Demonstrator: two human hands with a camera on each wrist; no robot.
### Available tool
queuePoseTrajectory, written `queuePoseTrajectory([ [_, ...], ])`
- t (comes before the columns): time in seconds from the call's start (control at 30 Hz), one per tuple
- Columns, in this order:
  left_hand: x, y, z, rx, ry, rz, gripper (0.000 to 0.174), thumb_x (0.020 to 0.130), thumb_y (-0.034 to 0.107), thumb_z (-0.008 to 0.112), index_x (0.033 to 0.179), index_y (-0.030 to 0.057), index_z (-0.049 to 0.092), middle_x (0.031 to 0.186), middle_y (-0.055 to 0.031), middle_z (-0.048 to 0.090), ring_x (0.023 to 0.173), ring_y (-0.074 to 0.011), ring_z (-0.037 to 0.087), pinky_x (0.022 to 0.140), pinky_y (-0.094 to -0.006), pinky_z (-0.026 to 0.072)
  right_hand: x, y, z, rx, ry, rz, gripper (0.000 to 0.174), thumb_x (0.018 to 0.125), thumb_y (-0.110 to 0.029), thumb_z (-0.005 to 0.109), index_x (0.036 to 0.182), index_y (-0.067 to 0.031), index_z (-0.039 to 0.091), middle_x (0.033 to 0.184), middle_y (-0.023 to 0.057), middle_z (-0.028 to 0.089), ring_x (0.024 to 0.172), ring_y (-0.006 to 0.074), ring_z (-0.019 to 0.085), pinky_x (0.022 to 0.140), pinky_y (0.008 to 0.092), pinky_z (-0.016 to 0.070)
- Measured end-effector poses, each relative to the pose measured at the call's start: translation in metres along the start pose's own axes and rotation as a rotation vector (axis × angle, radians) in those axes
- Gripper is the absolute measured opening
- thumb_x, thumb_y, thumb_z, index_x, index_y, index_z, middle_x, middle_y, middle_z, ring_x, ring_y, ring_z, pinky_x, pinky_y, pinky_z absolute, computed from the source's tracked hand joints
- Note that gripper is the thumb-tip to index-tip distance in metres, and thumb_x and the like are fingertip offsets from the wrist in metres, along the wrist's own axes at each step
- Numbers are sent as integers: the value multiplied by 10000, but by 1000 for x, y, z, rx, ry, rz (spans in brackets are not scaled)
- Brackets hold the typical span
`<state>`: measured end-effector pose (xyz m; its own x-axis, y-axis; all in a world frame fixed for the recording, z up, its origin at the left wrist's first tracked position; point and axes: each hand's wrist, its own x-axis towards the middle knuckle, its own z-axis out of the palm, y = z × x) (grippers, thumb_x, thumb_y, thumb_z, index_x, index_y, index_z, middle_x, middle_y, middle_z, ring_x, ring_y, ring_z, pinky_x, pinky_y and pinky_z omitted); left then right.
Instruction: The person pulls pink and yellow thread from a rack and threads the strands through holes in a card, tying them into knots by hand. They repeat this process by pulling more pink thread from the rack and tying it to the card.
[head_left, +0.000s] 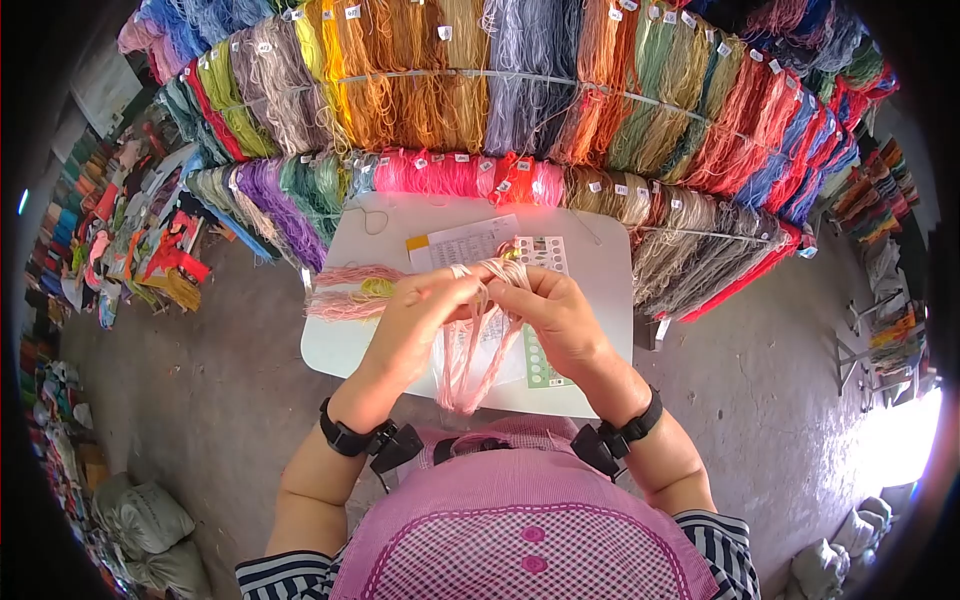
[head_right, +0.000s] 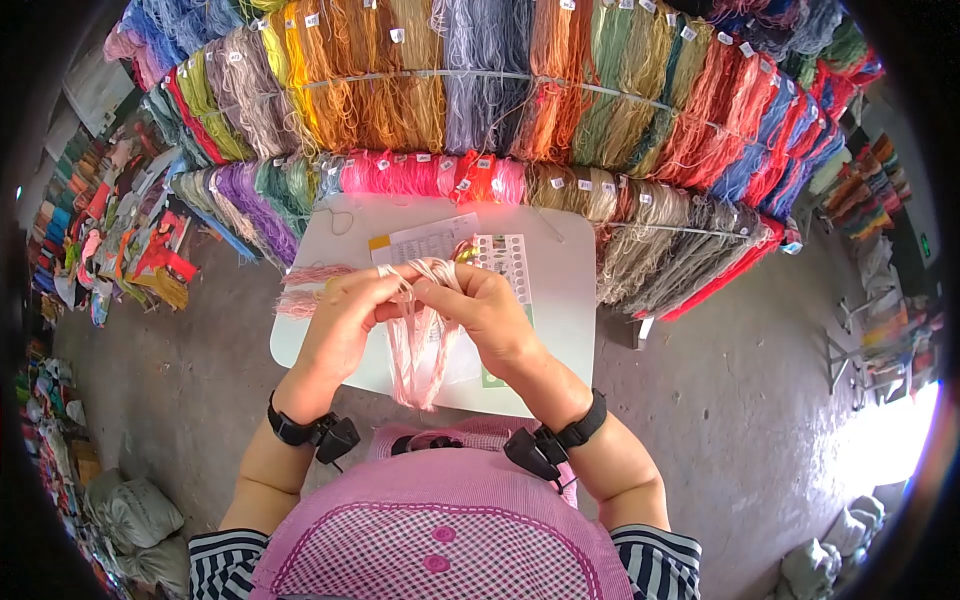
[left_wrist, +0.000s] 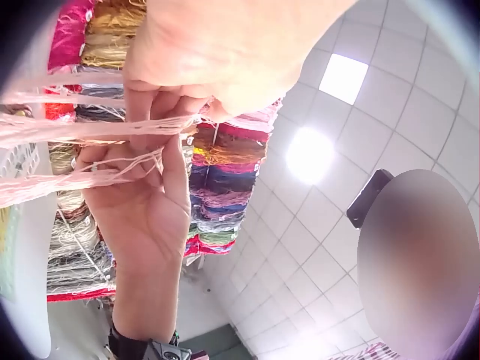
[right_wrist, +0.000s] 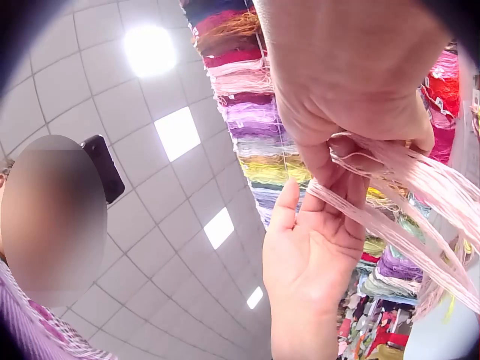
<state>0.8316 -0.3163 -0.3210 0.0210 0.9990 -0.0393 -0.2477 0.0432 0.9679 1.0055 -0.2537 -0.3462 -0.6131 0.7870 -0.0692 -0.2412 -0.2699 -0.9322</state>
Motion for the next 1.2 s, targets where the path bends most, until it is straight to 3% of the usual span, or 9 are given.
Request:
queuePoseTrajectory([
  [0.07, 1, -3, -4, 170, 38, 11, 309, 961, 198, 589, 1149, -37, 663, 1054, -92, 690, 931, -119, 648, 838, -287, 522, 0, 1, -2, 7, 20, 8, 231, 902, -210, 687, 1009, -6, 694, 919, 10, 675, 791, 69, 577, 706, 239, 438],
  [0.33, 6, -8, -4, -97, 55, 21, 243, 944, 170, 618, 1065, -25, 697, 1002, -70, 700, 867, -110, 639, 798, -278, 519, -1, 0, -5, -22, 10, -16, 390, 928, -331, 644, 1146, -10, 680, 922, 2, 664, 807, 52, 525, 677, 224, 392],
  [0.67, 7, -8, -3, -55, 88, 5, 245, 950, 151, 605, 1081, -40, 683, 1011, -92, 700, 864, -115, 649, 785, -273, 535, 2, -1, 2, 95, 15, -25, 274, 910, -243, 691, 1066, -18, 692, 942, 18, 673, 833, 87, 583, 766, 252, 445],
  [0.77, 9, -9, -6, -178, 59, 18, 277, 970, 179, 583, 1096, -52, 673, 1070, -116, 696, 912, -138, 663, 816, -280, 542, 10, 15, -19, 263, 1, -11, 262, 915, -236, 685, 1046, -9, 689, 970, 25, 682, 887, 92, 596, 810, 265, 454],
  [0.83, 8, -5, -3, -225, 85, -41, 323, 987, 220, 564, 1106, -64, 663, 1126, -133, 683, 958, -157, 666, 844, -287, 544, 17, 22, -30, 382, -184, 33, 275, 904, -224, 697, 1059, 3, 688, 994, 39, 692, 933, 98, 604, 842, 272, 458],
  [0.87, 8, -6, -1, -224, 84, -42, 323, 987, 220, 564, 1106, -64, 663, 1126, -133, 683, 958, -157, 666, 844, -287, 544, 14, 16, -23, 383, -183, 33, 275, 904, -224, 697, 1059, 3, 688, 994, 39, 692, 933, 98, 604, 842, 272, 458],
  [0.93, 11, -10, 1, -155, 80, -9, 353, 992, 250, 562, 1119, -66, 657, 1133, -136, 678, 963, -154, 663, 833, -282, 546, 7, 0, -1, 48, -67, 80, 272, 889, -206, 711, 1059, 6, 692, 985, 40, 694, 924, 100, 608, 843, 270, 460],
  [1.07, 11, -10, 0, -130, 77, -39, 382, 1000, 281, 548, 1129, -63, 653, 1160, -146, 665, 981, -155, 657, 824, -289, 553, 9, 5, -3, 64, -60, 29, 272, 870, -172, 728, 1075, 3, 689, 968, 34, 695, 895, 101, 613, 849, 269, 447],
  [1.2, 11, -6, 1, -165, 88, -49, 517, 1014, 389, 486, 1150, -89, 627, 1151, -163, 661, 975, -171, 661, 809, -299, 559, 11, 9, -11, 155, -1, 7, 283, 873, -164, 723, 1099, 0, 680, 946, 27, 691, 870, 102, 609, 832, 268, 446],
])
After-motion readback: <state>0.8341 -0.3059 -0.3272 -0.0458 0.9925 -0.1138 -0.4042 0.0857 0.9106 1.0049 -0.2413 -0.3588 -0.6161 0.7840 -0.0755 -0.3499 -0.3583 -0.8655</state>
